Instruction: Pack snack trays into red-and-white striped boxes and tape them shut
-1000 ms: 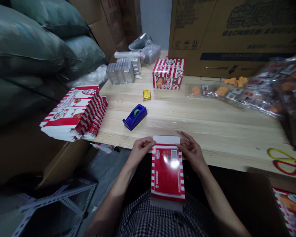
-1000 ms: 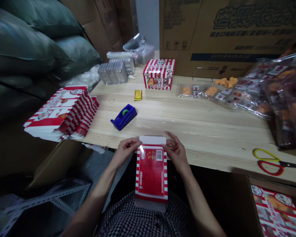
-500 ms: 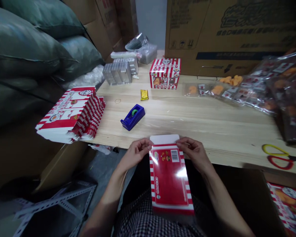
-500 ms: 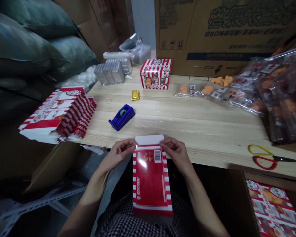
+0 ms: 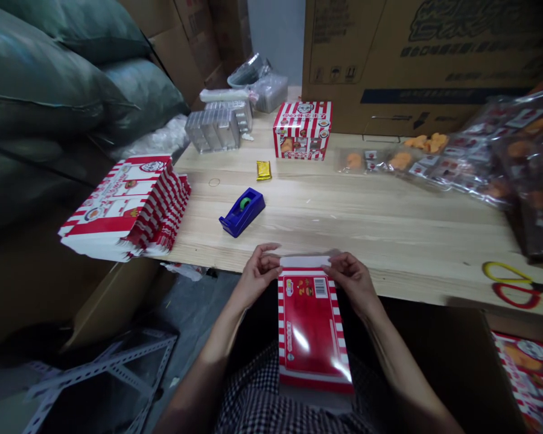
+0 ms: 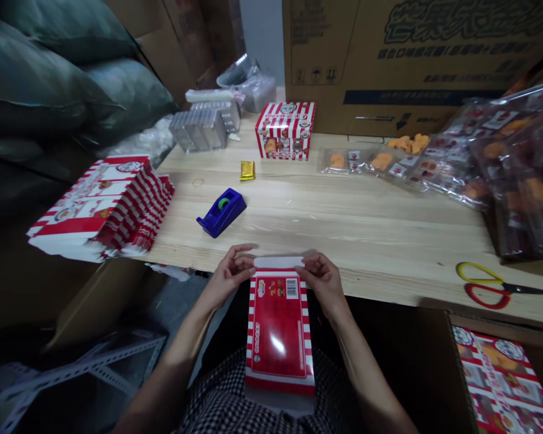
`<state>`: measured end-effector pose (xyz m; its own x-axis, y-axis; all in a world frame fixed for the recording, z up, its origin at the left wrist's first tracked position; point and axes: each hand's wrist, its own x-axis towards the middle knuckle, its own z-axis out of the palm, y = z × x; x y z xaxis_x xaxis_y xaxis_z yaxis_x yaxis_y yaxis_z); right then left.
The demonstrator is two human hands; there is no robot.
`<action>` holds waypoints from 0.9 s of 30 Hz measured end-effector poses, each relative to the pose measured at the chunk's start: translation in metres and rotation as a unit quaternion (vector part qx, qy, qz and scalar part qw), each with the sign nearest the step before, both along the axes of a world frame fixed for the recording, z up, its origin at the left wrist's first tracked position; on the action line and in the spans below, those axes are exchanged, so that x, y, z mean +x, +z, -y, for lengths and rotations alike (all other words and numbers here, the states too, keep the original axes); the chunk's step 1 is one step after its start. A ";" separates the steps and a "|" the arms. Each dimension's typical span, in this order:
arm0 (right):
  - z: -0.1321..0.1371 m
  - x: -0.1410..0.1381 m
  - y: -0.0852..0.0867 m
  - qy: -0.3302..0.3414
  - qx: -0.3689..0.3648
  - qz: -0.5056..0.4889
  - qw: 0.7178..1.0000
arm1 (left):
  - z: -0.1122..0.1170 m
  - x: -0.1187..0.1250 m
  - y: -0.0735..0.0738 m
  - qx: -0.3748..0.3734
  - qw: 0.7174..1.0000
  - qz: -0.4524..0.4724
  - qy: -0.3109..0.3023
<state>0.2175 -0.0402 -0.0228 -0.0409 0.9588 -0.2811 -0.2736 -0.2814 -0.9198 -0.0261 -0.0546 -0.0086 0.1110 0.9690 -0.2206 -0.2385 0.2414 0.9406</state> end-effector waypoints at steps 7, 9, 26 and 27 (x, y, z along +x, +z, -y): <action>0.003 0.008 0.017 0.075 0.054 0.007 0.996 | 0.009 0.000 0.018 -0.035 0.996 0.074 -0.020; 0.001 0.009 0.016 0.101 0.048 0.002 0.994 | 0.009 0.001 0.016 -0.042 0.995 0.085 -0.024; 0.005 0.010 0.018 0.103 0.021 0.025 0.994 | 0.011 0.003 0.007 -0.001 0.999 -0.039 -0.026; 0.007 0.009 0.017 0.096 0.023 0.026 0.995 | 0.012 0.004 0.005 -0.005 0.999 -0.029 -0.018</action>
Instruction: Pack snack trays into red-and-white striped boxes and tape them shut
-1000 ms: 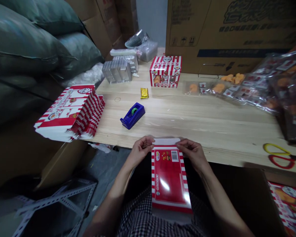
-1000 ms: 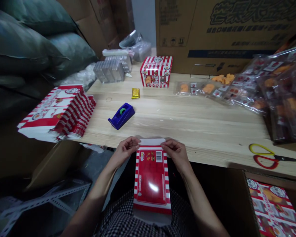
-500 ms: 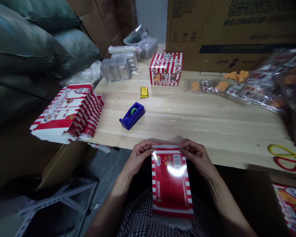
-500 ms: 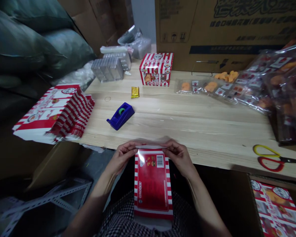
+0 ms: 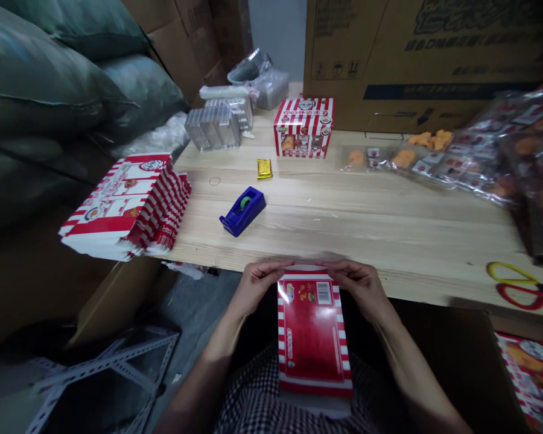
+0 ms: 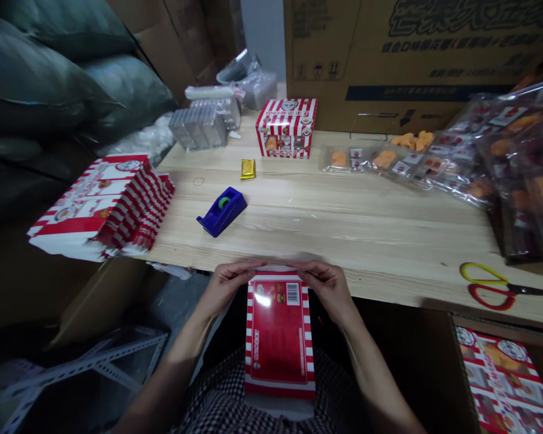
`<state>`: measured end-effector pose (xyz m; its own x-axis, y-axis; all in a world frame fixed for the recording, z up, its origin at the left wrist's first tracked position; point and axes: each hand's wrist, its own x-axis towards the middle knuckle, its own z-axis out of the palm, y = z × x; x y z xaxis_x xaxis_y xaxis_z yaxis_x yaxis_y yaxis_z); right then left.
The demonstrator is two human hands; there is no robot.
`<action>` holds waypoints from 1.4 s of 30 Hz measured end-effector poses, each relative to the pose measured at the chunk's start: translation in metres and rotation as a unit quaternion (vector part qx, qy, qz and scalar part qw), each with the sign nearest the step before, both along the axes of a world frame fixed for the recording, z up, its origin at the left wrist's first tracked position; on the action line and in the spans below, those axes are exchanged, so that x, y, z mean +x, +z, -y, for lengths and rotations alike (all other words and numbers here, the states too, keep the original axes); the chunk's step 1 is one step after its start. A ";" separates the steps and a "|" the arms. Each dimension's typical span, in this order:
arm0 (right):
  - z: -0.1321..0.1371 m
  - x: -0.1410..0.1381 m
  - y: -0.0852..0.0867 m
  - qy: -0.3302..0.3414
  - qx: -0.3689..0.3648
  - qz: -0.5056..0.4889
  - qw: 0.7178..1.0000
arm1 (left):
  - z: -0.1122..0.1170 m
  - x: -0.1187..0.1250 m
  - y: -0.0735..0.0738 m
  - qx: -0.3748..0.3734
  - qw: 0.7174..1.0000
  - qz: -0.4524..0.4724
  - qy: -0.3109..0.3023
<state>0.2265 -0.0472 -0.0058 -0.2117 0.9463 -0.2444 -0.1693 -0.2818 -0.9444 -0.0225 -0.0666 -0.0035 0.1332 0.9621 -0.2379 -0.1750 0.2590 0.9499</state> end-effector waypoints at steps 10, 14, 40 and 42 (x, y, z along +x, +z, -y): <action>-0.011 0.001 0.011 0.121 -0.037 -0.022 0.992 | -0.010 0.002 0.011 0.033 0.997 -0.033 -0.068; -0.014 -0.008 0.011 0.139 -0.055 -0.065 0.987 | -0.014 0.002 0.010 0.030 0.997 -0.024 -0.069; -0.001 0.010 0.027 0.099 -0.049 0.012 0.994 | -0.007 0.003 0.023 0.018 0.997 -0.019 -0.070; -0.004 0.009 0.029 0.099 -0.048 0.016 0.994 | -0.010 0.003 0.027 0.003 0.997 -0.005 -0.082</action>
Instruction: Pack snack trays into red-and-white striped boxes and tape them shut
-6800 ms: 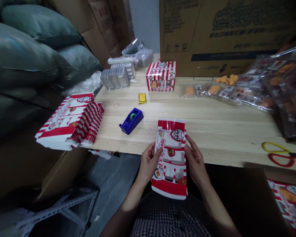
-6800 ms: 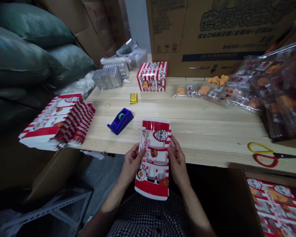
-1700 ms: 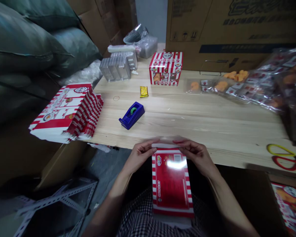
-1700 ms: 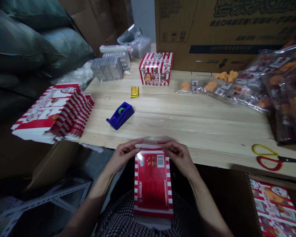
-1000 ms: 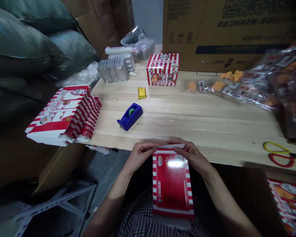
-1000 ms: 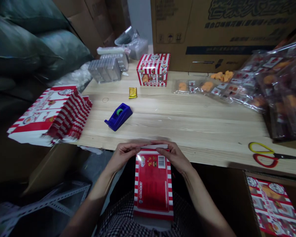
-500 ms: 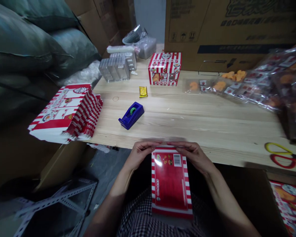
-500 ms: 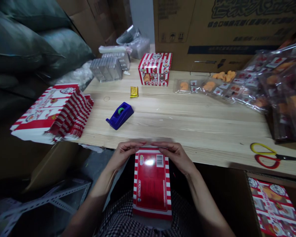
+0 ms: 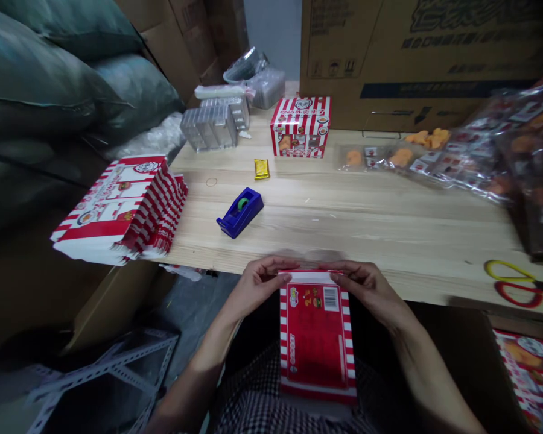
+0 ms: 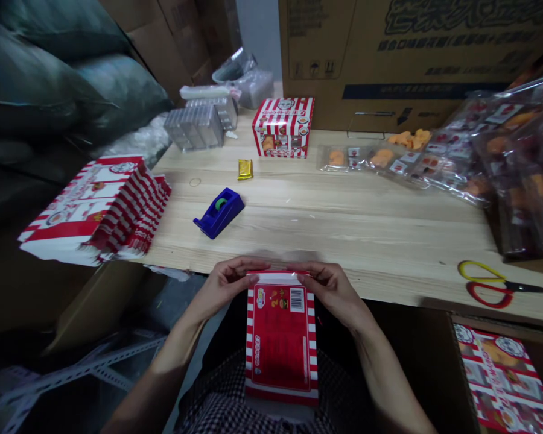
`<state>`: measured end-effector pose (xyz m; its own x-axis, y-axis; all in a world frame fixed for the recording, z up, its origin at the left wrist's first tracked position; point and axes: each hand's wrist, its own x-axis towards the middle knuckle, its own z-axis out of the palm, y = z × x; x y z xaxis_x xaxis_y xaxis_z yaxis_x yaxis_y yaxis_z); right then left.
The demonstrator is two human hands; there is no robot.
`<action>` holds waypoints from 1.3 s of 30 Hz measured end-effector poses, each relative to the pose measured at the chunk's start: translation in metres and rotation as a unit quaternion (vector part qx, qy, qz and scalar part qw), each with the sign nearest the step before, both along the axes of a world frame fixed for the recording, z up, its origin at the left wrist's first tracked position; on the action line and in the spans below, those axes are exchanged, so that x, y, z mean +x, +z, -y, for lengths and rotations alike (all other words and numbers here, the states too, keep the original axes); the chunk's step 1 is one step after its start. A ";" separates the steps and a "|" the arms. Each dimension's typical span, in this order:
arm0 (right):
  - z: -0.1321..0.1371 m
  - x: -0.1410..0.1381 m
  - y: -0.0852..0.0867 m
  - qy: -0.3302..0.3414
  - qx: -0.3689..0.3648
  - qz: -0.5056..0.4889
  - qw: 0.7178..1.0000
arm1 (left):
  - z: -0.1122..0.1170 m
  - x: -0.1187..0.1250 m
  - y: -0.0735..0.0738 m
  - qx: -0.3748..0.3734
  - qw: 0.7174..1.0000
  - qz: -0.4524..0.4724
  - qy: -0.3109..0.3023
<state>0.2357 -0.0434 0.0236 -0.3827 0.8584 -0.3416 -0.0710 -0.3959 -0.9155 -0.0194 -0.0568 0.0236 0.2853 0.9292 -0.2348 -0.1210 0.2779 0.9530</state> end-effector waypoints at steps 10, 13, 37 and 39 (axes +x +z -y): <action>-0.021 -0.005 0.000 -0.007 0.006 0.001 1.000 | -0.014 0.005 -0.002 -0.038 0.999 -0.008 0.020; -0.022 -0.005 -0.002 -0.006 0.002 -0.010 1.000 | -0.012 0.006 -0.004 -0.046 0.998 -0.007 0.034; -0.031 0.009 0.005 0.141 0.014 -0.022 0.990 | -0.016 0.015 0.010 0.066 0.981 -0.176 -0.053; -0.038 0.011 0.005 0.164 0.027 -0.014 0.986 | -0.016 0.016 0.010 0.062 0.982 -0.172 -0.056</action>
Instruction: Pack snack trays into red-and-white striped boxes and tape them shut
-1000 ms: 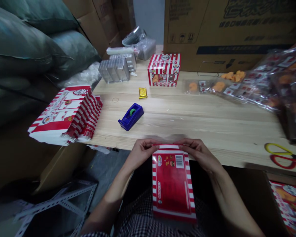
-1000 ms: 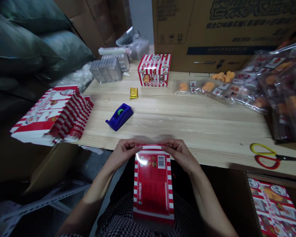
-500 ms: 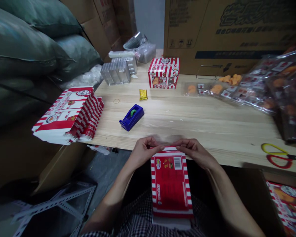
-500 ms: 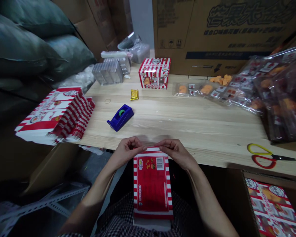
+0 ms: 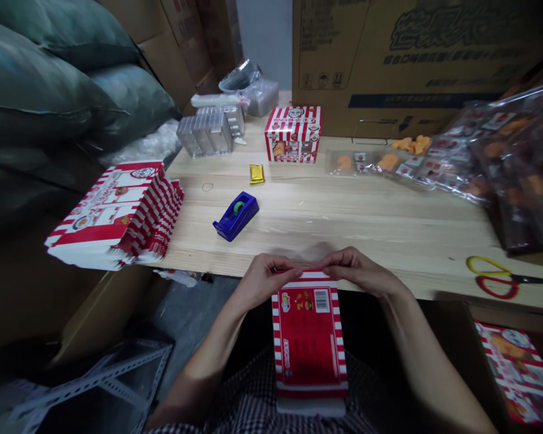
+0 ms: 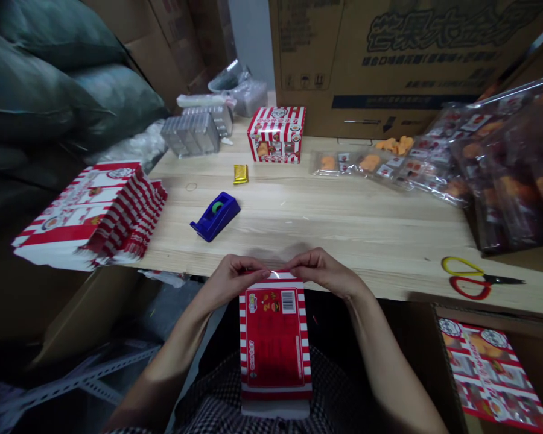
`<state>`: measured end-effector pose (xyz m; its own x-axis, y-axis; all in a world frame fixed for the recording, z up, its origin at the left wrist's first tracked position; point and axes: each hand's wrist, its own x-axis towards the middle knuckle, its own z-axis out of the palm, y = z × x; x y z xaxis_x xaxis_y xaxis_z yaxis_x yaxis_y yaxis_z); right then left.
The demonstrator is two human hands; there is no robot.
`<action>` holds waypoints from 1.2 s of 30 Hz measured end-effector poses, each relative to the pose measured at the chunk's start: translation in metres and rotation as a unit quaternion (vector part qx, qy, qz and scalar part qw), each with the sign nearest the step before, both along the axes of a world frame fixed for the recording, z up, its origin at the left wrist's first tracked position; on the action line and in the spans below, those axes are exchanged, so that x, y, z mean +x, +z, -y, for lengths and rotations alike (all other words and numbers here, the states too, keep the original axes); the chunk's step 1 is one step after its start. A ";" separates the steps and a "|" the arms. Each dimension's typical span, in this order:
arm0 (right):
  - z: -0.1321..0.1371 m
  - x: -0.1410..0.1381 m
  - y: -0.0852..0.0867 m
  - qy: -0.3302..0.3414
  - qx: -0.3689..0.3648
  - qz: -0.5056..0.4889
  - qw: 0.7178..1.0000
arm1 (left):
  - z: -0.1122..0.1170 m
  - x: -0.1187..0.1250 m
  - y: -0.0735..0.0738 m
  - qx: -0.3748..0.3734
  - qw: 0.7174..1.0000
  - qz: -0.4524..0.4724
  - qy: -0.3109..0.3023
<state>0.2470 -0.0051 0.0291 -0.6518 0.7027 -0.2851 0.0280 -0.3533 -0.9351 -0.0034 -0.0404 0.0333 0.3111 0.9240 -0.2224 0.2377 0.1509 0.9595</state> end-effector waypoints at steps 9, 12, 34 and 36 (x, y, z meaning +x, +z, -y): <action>-0.011 -0.006 -0.002 0.029 0.014 -0.030 0.999 | -0.001 -0.002 0.001 -0.033 0.998 0.035 0.029; -0.006 -0.006 -0.006 0.023 0.019 -0.034 0.999 | 0.001 -0.001 -0.001 -0.004 1.000 0.014 0.018; 0.042 -0.008 -0.014 -0.153 -0.051 -0.077 0.984 | 0.008 -0.012 0.016 0.090 0.992 -0.068 -0.051; 0.048 -0.011 -0.012 -0.157 -0.045 -0.074 0.984 | 0.009 -0.011 0.017 0.106 0.991 -0.074 -0.043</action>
<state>0.2364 -0.0527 0.0173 -0.4457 0.8521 -0.2742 -0.2301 -0.4051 -0.8848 -0.0145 -0.0494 0.0505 0.3693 0.9262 -0.0756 0.3821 -0.0772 0.9209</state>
